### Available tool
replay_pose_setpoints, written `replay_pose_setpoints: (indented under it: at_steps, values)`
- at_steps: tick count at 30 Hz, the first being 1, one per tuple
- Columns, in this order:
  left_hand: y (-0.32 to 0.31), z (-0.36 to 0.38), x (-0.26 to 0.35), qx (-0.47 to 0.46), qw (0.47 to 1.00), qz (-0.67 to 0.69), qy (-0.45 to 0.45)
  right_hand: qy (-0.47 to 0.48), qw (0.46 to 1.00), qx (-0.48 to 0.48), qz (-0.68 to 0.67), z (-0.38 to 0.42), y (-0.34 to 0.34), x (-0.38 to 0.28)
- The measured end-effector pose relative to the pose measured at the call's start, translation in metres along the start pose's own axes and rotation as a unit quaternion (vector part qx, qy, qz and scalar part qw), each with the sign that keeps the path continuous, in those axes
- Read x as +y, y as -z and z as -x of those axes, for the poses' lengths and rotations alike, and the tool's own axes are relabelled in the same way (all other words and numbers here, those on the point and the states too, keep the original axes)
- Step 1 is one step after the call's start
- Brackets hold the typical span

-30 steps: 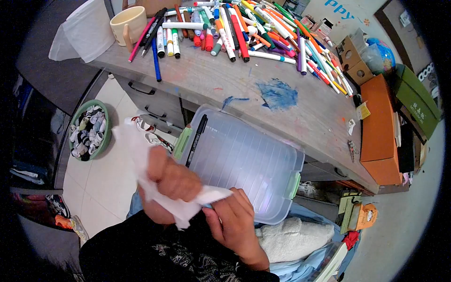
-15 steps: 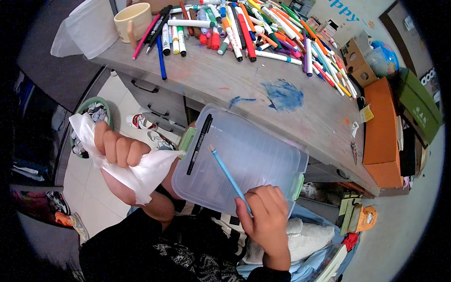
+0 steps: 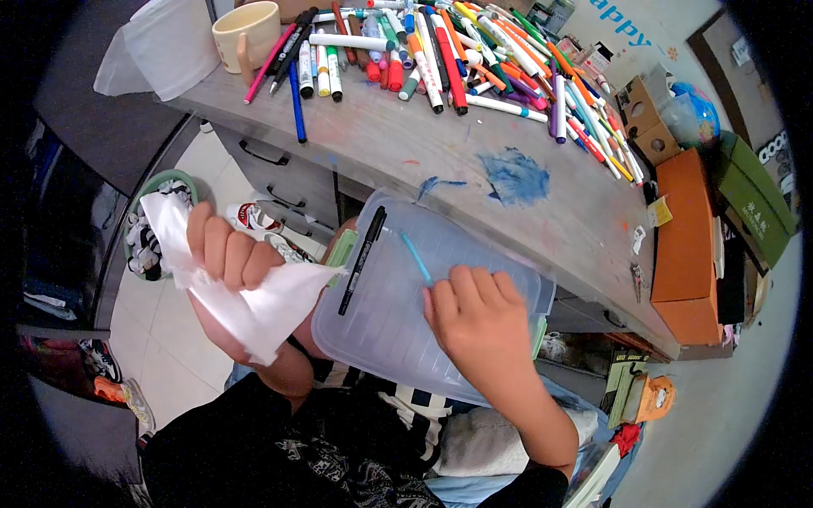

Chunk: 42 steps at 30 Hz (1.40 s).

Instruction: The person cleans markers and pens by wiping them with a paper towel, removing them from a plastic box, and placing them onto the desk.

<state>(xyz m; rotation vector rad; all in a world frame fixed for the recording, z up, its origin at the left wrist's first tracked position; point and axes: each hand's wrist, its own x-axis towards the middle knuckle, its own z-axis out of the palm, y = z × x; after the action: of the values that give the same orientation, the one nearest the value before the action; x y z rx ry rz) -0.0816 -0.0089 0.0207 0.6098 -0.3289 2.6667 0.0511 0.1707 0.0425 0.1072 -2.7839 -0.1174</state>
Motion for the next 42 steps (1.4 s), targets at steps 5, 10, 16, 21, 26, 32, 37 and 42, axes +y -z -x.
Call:
replay_pose_setpoints:
  at_steps: [5, 10, 16, 21, 26, 32, 37, 42]
  values:
    - [0.001, -0.008, -0.009, 0.036, 0.999, 0.008, -0.004, 0.05, 0.999, -0.004, 0.022, -0.008, -0.012, -0.011]
    - [0.005, -0.005, -0.011, 0.067, 0.998, -0.01, -0.012, 0.081, 0.996, -0.024, -0.001, -0.01, -0.02, -0.017]
    - [0.014, -0.008, -0.008, 0.027, 1.0, 0.009, 0.009, 0.129, 0.991, -0.027, 0.033, -0.019, -0.022, -0.016]
    - [0.018, -0.009, -0.006, 0.027, 0.998, 0.051, 0.003, 0.152, 0.987, -0.009, 0.057, -0.025, -0.022, -0.014]
    - [0.016, -0.01, -0.008, 0.038, 0.997, 0.072, -0.003, 0.171, 0.982, 0.017, 0.075, -0.028, -0.019, -0.014]
    - [0.021, -0.011, -0.007, 0.039, 0.996, 0.082, 0.0, 0.188, 0.979, 0.013, 0.077, -0.028, -0.025, -0.012]
    - [0.015, -0.012, -0.007, 0.055, 0.997, 0.054, -0.01, 0.156, 0.987, -0.04, 0.025, -0.03, -0.028, -0.012]
    - [0.014, -0.011, -0.009, 0.065, 0.996, 0.065, -0.016, 0.142, 0.987, -0.075, -0.013, -0.029, -0.025, -0.01]
